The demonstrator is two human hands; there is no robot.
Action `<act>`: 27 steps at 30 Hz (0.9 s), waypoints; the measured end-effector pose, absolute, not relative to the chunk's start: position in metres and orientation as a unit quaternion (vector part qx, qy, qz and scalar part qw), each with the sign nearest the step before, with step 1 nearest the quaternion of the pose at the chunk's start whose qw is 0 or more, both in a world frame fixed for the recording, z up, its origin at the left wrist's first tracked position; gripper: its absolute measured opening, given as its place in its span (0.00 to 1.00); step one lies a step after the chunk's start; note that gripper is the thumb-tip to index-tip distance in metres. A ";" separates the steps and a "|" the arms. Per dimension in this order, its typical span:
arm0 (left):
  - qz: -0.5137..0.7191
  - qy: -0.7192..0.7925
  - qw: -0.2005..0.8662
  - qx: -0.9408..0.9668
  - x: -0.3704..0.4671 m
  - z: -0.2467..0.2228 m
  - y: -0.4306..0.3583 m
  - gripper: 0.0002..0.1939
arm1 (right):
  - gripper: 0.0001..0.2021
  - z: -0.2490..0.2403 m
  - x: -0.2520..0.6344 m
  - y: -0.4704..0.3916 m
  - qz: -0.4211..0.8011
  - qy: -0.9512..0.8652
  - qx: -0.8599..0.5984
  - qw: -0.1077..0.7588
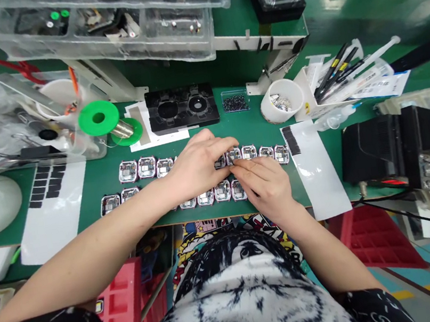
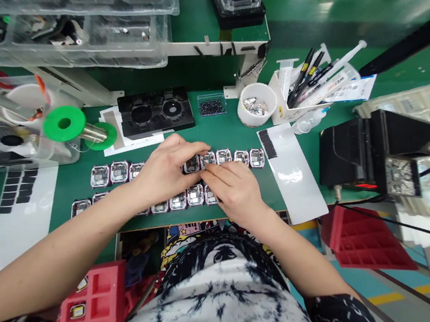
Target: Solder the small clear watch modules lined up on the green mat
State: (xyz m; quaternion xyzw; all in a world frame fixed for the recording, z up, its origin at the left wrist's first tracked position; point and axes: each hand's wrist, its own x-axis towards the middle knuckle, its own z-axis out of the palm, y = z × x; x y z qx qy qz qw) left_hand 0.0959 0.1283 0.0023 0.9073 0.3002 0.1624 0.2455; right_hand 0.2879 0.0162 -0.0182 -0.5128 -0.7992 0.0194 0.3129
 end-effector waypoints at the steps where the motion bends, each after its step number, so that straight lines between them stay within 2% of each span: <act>1: 0.162 0.301 0.245 0.907 0.096 0.002 0.128 0.22 | 0.18 -0.018 0.288 0.016 0.012 -0.802 -0.509 0.311; 8: 0.168 0.296 0.250 0.907 0.096 0.001 0.129 0.22 | 0.19 -0.022 0.281 0.014 0.004 -0.783 -0.521 0.339; 18: 0.171 0.289 0.246 0.909 0.095 -0.001 0.130 0.22 | 0.14 -0.020 0.284 0.017 0.037 -0.735 -0.557 0.386; 27: 0.177 0.289 0.245 0.909 0.096 -0.001 0.131 0.20 | 0.15 -0.013 0.285 0.013 0.055 -0.752 -0.542 0.371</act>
